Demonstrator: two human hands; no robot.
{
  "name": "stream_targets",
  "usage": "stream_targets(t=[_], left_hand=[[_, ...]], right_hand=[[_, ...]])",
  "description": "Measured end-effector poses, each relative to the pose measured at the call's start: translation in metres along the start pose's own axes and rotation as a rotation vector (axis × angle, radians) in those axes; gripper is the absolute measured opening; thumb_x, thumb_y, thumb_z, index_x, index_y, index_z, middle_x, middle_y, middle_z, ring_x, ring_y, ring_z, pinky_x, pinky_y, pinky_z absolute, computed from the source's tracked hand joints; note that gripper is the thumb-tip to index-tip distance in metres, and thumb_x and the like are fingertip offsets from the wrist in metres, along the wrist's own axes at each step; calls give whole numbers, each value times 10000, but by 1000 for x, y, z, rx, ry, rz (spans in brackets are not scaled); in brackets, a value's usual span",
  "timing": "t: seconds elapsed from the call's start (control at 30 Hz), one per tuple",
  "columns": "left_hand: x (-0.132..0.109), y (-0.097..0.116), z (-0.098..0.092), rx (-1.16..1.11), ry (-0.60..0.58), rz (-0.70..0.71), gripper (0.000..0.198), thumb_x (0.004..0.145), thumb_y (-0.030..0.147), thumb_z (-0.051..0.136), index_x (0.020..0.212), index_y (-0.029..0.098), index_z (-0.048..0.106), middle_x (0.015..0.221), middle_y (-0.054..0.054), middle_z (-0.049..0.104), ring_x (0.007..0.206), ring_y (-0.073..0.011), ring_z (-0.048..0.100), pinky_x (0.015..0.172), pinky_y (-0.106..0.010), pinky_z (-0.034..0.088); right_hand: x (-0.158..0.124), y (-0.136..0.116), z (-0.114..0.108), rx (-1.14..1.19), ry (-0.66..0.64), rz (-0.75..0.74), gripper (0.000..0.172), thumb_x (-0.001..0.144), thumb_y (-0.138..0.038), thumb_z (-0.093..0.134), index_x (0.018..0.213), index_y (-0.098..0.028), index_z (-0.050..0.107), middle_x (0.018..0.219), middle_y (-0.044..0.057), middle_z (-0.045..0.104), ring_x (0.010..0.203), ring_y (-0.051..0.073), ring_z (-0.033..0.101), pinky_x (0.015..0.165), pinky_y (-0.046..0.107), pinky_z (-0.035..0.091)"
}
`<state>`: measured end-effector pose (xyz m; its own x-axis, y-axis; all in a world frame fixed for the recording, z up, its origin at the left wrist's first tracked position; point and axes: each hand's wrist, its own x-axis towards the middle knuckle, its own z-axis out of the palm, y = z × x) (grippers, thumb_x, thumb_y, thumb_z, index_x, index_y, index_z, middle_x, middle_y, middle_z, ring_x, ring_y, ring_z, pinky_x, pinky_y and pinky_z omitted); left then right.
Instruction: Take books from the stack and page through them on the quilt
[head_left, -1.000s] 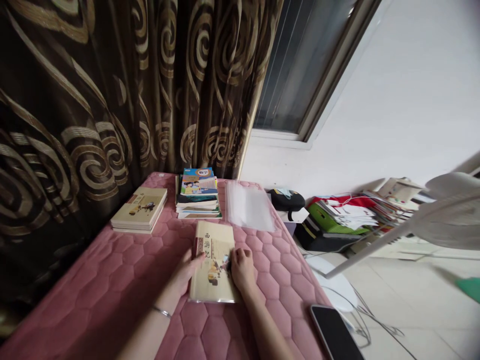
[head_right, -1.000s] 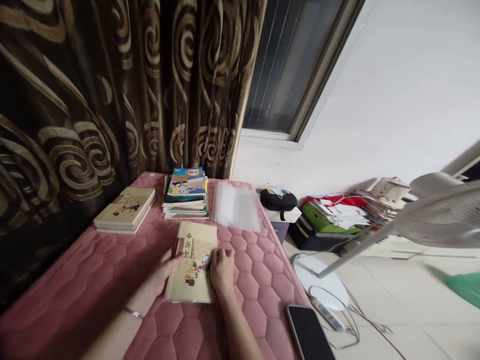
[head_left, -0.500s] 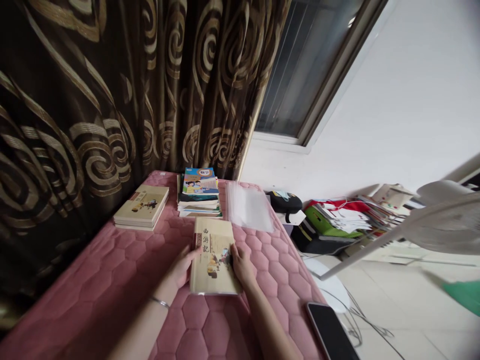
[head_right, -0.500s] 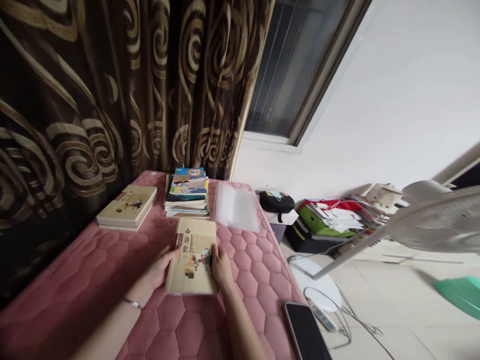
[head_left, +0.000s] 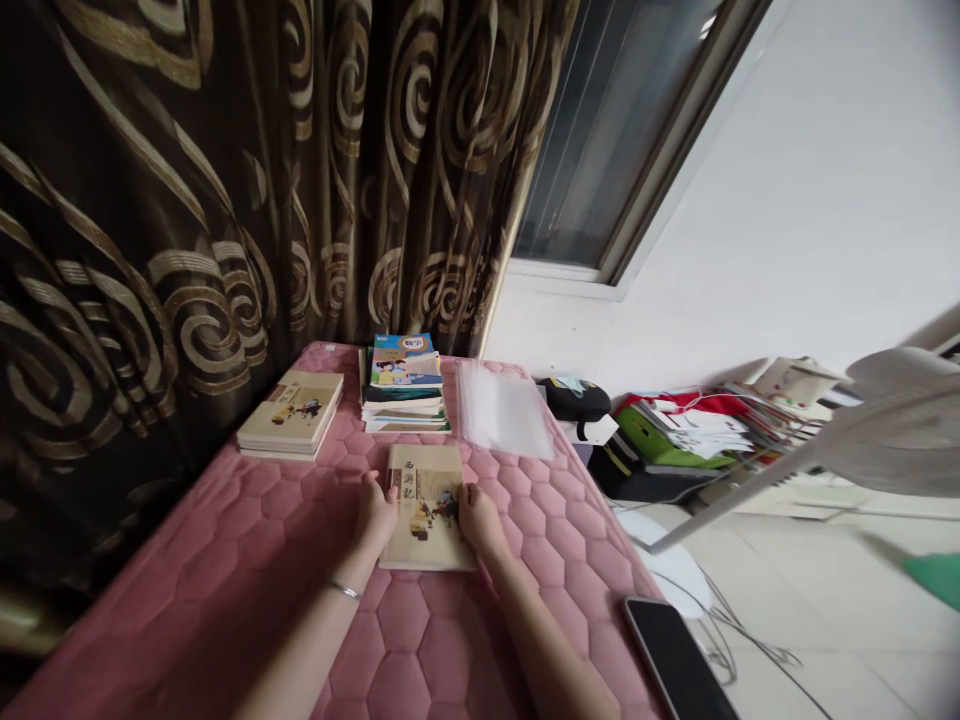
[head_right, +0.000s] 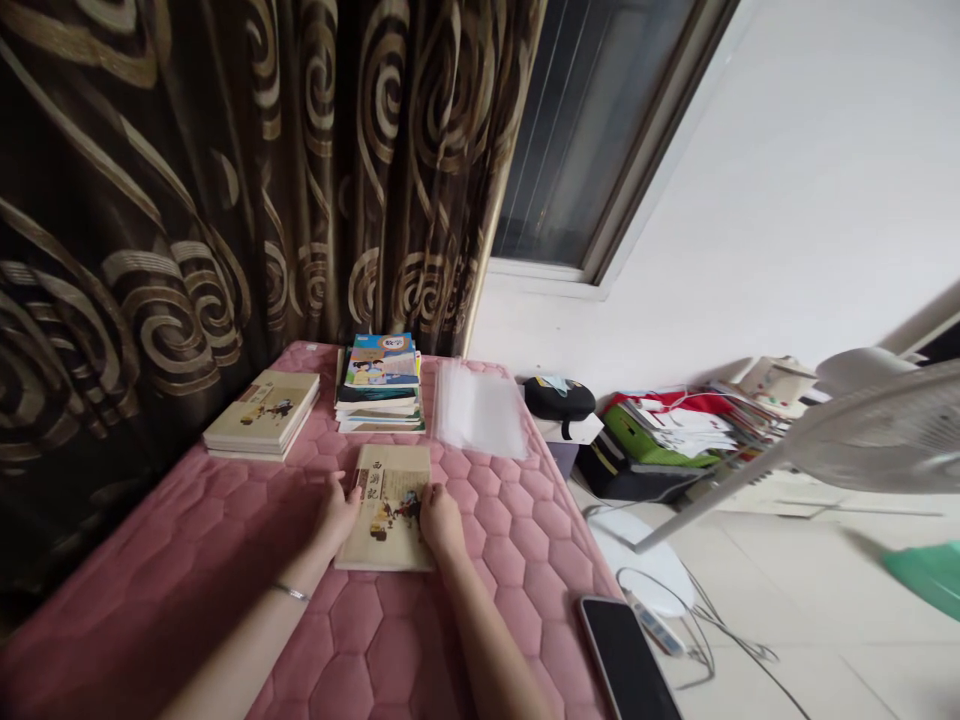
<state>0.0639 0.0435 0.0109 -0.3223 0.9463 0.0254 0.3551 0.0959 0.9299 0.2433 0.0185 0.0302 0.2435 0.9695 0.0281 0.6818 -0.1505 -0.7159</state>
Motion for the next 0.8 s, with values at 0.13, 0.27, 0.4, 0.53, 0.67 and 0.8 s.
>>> stream_targets(t=[0.13,0.27,0.4,0.53,0.67,0.8], left_hand=[[-11,3,-1,85,44,125,319,757,34,522,1063,122,529,1247,-191,519,1278,-286,450,1054,-491,371],[-30,19,2,404,11,420,404,759,-2,476,1121,144,578,1440,-177,414,1372,-305,343,1117,-520,283],[-50,31,25,657,-258,655,476,853,56,347,1286,131,531,1412,-159,495,1363,-277,377,1130,-508,265],[-53,23,38,713,-225,658,513,899,264,387,1379,93,449,1484,-182,385,1386,-310,332,1141,-496,246],[-42,10,22,778,-184,590,564,898,318,370,1401,68,418,1504,-183,341,1396,-305,313,1146,-488,238],[-36,8,8,853,-232,566,565,899,273,339,1429,82,376,1514,-166,325,1399,-292,310,1139,-512,238]], right_hand=[[-3,3,3,0,4,-32,357,953,-244,280,914,-149,622,928,142,690,883,222,647,742,273,437],[-7,3,3,21,76,-70,379,954,-249,270,1077,-113,602,1069,178,628,908,217,641,804,285,446],[-7,5,7,61,93,-112,413,955,-256,248,1157,-97,571,1082,182,620,973,233,630,842,302,458],[-5,8,9,9,81,-137,422,930,-198,247,1201,-95,553,1122,175,622,1087,245,581,927,323,437],[-8,3,5,-153,91,-136,433,929,-171,237,1225,-96,544,1143,182,612,1085,243,579,937,337,433],[-17,-12,-1,-394,82,-126,413,908,-116,266,1159,-93,592,1156,217,591,1060,285,575,893,411,438]])
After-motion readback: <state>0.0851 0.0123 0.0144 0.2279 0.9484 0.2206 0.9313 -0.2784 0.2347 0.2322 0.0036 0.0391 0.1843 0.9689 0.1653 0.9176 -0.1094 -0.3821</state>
